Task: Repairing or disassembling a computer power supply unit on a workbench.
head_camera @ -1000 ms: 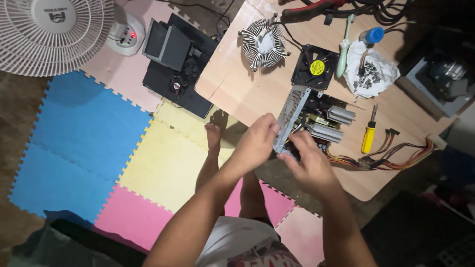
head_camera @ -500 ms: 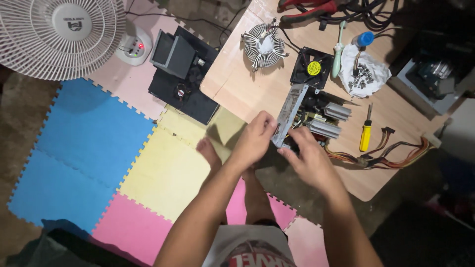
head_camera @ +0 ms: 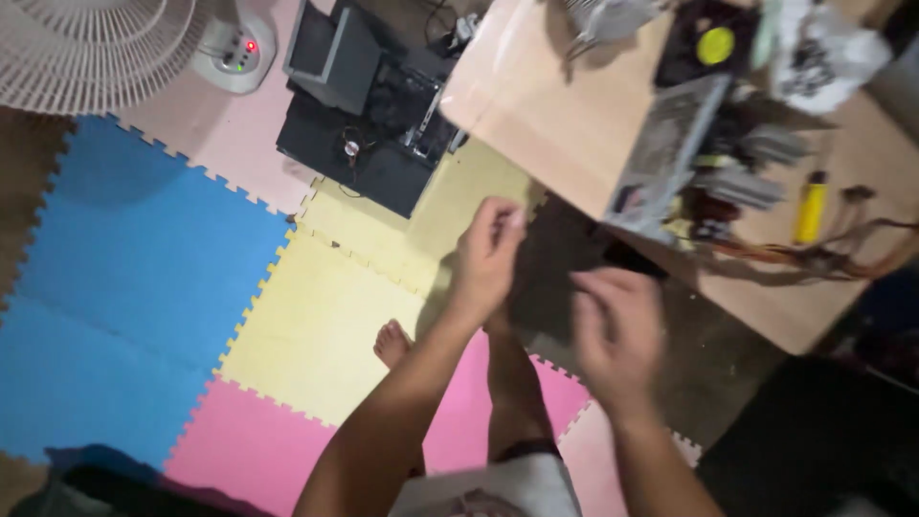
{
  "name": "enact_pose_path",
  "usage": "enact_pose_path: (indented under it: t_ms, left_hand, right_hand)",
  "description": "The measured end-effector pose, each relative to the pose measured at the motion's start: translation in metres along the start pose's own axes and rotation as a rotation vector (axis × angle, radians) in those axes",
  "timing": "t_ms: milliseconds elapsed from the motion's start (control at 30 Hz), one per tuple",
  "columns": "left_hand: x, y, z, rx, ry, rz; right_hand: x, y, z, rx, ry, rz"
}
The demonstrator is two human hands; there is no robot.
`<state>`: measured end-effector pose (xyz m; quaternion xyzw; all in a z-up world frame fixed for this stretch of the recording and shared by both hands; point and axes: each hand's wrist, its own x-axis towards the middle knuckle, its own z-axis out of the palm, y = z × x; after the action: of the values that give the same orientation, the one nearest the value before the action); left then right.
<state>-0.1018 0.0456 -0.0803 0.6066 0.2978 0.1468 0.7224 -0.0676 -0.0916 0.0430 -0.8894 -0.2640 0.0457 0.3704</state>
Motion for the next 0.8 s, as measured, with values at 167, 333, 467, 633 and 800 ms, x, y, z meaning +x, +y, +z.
enact_pose_path:
  t_ms: [167,333,467,633,800]
  left_hand:
    - [-0.018,-0.211,-0.058,-0.108,0.068,-0.306]
    - [-0.028,-0.327,-0.105,-0.098,0.098,-0.621]
    - [-0.022,-0.387,-0.13,-0.067,0.107,-0.726]
    - [-0.019,-0.425,-0.152,-0.052,0.147,-0.759]
    - [-0.019,-0.439,-0.159,-0.039,0.156,-0.762]
  right_hand:
    - [-0.056,0.148,0.196,-0.08,-0.405,0.228]
    - [-0.142,0.386,0.369,-0.334,-0.702,0.008]
    - [-0.159,0.463,0.434,-0.635,-0.757,0.303]
    - [-0.19,0.526,0.474,-0.833,-0.688,0.124]
    - [-0.165,0.519,0.471,-0.97,-0.895,-0.416]
